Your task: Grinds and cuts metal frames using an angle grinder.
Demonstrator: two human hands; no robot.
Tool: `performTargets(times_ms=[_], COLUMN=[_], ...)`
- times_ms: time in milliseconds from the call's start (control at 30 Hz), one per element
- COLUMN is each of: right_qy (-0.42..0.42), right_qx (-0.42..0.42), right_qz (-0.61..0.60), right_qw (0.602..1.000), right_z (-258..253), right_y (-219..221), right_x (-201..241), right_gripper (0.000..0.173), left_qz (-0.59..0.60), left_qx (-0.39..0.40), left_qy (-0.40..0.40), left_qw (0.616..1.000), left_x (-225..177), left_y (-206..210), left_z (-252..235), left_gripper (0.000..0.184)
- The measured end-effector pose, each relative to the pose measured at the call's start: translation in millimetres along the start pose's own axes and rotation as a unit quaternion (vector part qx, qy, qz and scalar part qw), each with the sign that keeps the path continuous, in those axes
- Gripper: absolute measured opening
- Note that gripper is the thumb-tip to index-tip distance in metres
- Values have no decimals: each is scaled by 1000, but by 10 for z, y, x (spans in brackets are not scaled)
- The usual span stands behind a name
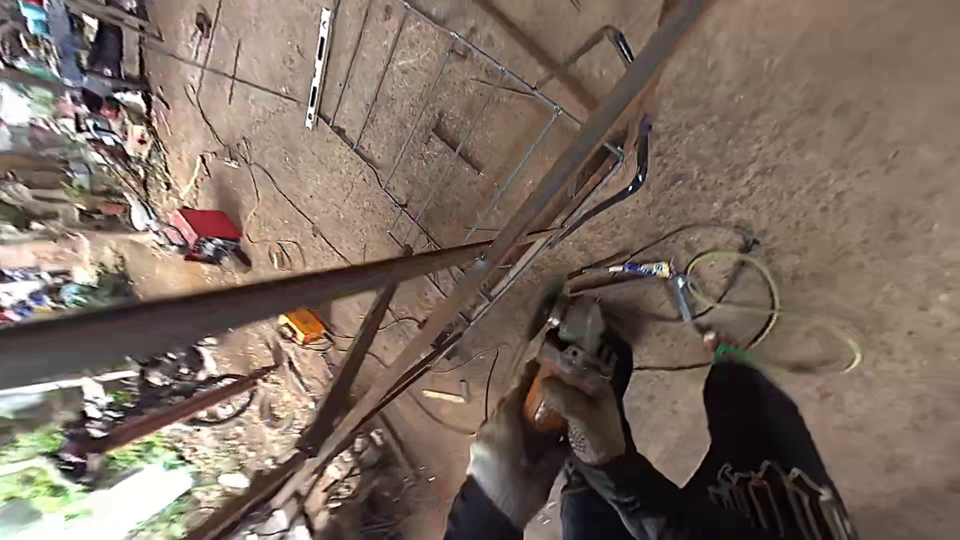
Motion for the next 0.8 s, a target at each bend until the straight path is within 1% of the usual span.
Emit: performTargets(times_ms=[67, 100, 133, 167, 200, 233, 267, 300, 367, 433, 500, 567, 600, 667, 800], right_qy=[-125, -199, -273, -338, -397, -450, -494, -524, -557, -580, -597, -614, -622, -623, -613], right_qx=[18, 39, 62, 82, 98, 105, 98, 91, 77, 62, 48, 48, 44, 37, 28], right_qz=[89, 130, 176, 223, 267, 305, 335, 351, 379, 413, 458, 486, 496, 510, 506], right_qw=[988, 971, 944, 911, 873, 832, 797, 771, 735, 700, 657, 620, 604, 592, 606], right_z=[-486, -747, -1013, -1247, -1451, -1636, -1791, -1918, -2106, -2245, -2325, -2346, -2346, -2340, -2314], right_y=[-364, -511, -622, -705, -767, -811, -835, -832, -789, -723, -629, -547, -515, -483, -418], right_x=[-125, -172, -199, -219, -235, -241, -240, -235, -206, -146, -80, -40, -35, -76, -81], right_gripper=[53, 58, 62, 65, 68, 71, 73, 77, 84, 83, 78, 74, 73, 71, 79], left_qz=[-45, -64, -64, -44, -2, 60, 148, 248, 398, 468, 508, 535, 538, 537, 536], left_qx=[-8, -29, -75, -140, -200, -239, -252, -252, -270, -321, -380, -426, -447, -473, -486], left_qy=[42, 58, 82, 113, 149, 180, 207, 237, 302, 337, 334, 315, 301, 278, 278], left_qw=[998, 996, 992, 983, 968, 952, 934, 905, 823, 751, 697, 658, 649, 641, 631], left_x=[-10, -33, -45, -39, -19, 1, 19, 29, 26, -10, -55, -93, -99, -86, -71], left_y=[451, 604, 709, 792, 877, 980, 1103, 1237, 1512, 1703, 1825, 1886, 1901, 1909, 1880], left_z=[-456, -668, -869, -1030, -1158, -1275, -1385, -1492, -1700, -1901, -2077, -2200, -2231, -2252, -2279], left_gripper=[83, 79, 77, 76, 77, 78, 78, 77, 75, 74, 73, 69, 66, 60, 55])
Point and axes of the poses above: each hand's wrist, its own z-axis away from the middle knuckle, its own y-axis out of the palm, x = y × z, the point moved 3 cm from there along -z, towards the middle knuckle, and after that the axes turned 8 degrees about z, right-handed, at the moved point
